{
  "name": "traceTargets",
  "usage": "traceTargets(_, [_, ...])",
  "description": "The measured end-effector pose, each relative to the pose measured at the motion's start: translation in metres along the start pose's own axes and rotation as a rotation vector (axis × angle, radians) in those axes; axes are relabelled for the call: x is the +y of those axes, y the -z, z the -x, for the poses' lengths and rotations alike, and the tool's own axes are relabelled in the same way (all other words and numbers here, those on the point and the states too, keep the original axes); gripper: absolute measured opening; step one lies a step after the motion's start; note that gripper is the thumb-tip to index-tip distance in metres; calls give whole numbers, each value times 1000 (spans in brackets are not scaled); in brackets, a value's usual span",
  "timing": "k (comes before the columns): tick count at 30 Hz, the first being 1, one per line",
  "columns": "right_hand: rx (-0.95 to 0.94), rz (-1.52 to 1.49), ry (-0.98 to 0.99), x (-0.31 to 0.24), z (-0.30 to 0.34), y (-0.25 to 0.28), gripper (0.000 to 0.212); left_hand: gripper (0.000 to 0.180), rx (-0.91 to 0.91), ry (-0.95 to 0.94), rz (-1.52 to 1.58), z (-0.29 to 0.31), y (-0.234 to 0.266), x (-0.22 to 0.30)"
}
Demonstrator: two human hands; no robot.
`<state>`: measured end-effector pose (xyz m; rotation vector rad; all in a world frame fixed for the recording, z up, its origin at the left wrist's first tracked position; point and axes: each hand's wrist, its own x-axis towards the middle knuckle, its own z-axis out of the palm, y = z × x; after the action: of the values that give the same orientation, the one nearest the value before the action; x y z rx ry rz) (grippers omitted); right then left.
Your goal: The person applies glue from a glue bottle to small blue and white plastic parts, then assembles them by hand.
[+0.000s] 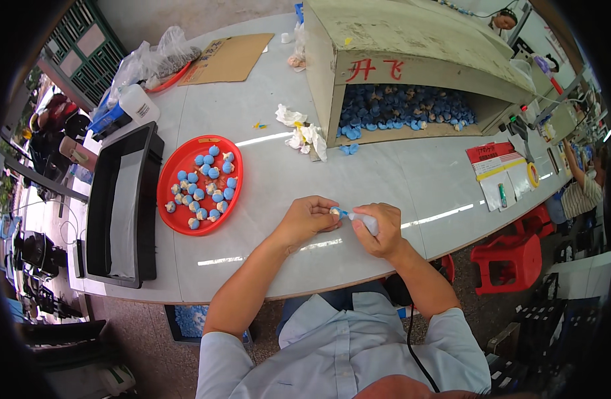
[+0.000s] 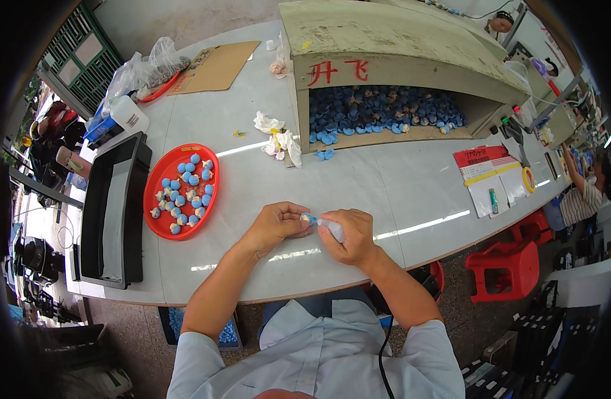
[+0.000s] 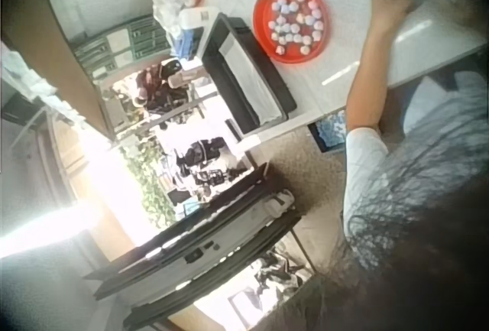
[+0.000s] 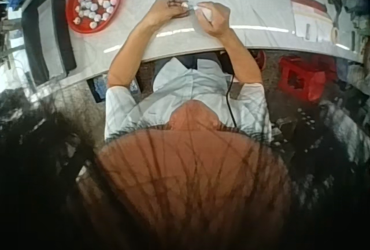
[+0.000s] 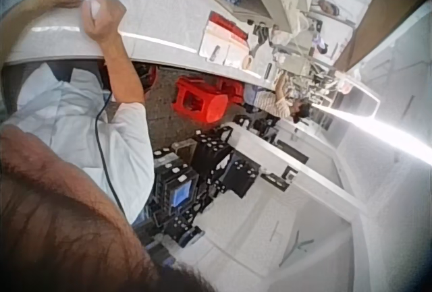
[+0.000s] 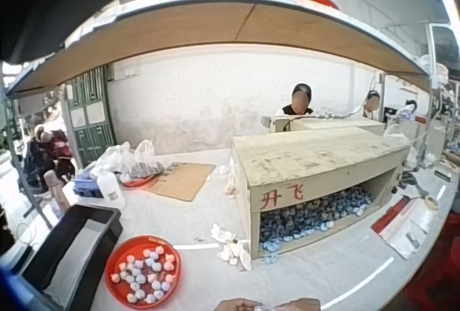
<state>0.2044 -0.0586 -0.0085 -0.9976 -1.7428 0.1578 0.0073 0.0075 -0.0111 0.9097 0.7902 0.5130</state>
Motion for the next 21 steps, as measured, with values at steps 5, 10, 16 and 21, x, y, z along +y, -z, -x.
traceTargets(5, [-11,64,68,-3,-1,1,18,29,19,13,-41,1,-2,4])
traceTargets(10, [-26,77,77,-4,-1,2,18,28,26,21,-46,2,-1,4])
traceTargets(16, [-18,84,94,-3,-1,2,18,33,32,7,-19,1,-3,4])
traceTargets(21, [-8,83,102,-3,-2,1,18,34,30,0,-48,3,-4,5])
